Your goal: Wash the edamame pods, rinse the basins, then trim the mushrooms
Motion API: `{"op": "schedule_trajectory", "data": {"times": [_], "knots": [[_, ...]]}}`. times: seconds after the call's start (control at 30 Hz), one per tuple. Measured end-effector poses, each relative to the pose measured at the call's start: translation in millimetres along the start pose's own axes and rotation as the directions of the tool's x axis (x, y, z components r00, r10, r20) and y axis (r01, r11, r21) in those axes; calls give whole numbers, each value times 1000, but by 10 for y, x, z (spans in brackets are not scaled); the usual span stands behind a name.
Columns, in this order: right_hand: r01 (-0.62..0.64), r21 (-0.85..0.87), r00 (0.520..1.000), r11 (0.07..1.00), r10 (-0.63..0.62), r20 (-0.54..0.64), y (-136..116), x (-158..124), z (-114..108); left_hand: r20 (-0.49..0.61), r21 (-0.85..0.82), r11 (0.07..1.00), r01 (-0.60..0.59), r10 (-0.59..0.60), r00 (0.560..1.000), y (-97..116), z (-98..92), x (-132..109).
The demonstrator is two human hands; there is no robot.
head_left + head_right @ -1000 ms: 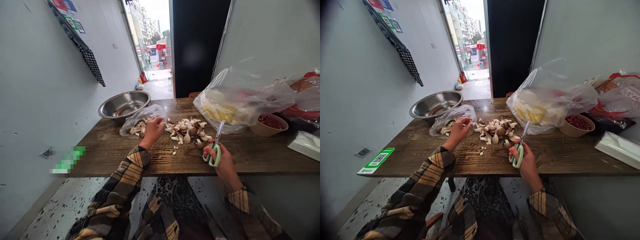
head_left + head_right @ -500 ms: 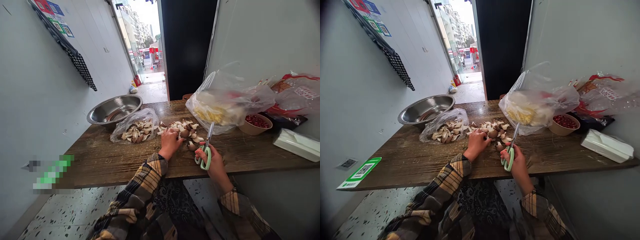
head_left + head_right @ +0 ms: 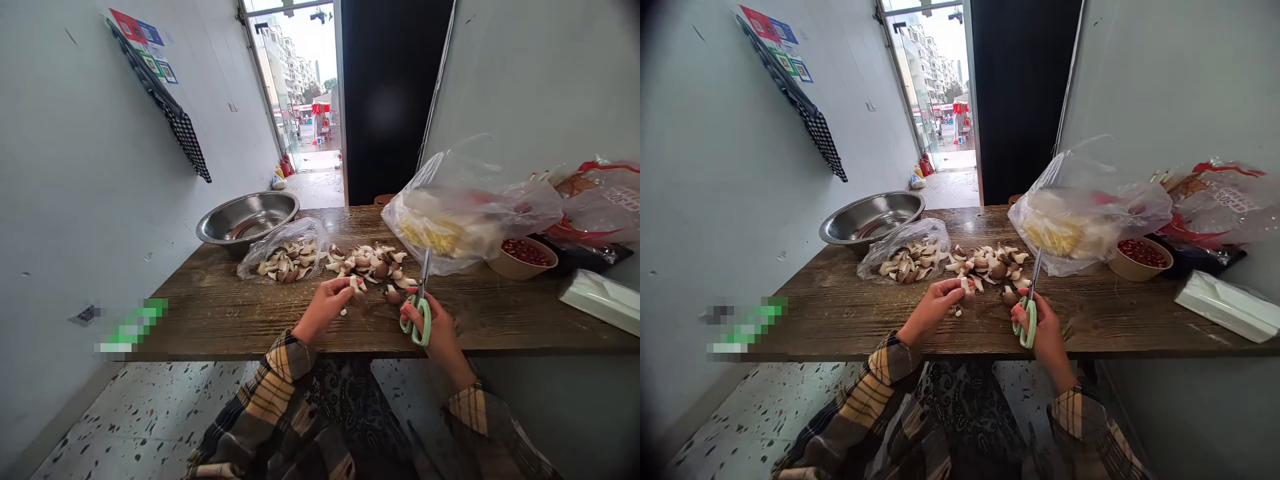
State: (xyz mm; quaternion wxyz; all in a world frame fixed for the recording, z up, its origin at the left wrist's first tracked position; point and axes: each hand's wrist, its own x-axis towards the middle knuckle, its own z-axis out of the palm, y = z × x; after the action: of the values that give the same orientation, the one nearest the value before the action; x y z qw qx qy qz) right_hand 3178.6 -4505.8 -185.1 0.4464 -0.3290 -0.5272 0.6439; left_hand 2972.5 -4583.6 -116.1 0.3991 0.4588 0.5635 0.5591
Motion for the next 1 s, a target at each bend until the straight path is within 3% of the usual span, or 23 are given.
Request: {"op": "schedule_trajectory", "data": {"times": [0.1,0.23,0.33,0.43,0.63,1.0], "knots": [[59,-219,997,974,-45,69,-37,-21,-22,-40,-37,999,17,-18,999,21,-20,-146],[283,-570,950,772,-143,277,-202,-117,-16,-71,-97,995,15,-22,997,18,-68,-276],[422,-644,887,638,-146,438,-361,-206,24,-59,-111,994,11,-18,998,23,-83,-342],[452,-677,860,581,-81,504,-480,-261,73,-54,-104,994,14,-19,998,33,-78,-384],[448,-714,837,538,28,547,-553,-267,132,-3,-86,996,12,-13,1000,47,-69,-430],[421,-688,843,592,26,538,-455,-281,130,2,-103,994,43,-43,999,-32,-67,-425]]}}
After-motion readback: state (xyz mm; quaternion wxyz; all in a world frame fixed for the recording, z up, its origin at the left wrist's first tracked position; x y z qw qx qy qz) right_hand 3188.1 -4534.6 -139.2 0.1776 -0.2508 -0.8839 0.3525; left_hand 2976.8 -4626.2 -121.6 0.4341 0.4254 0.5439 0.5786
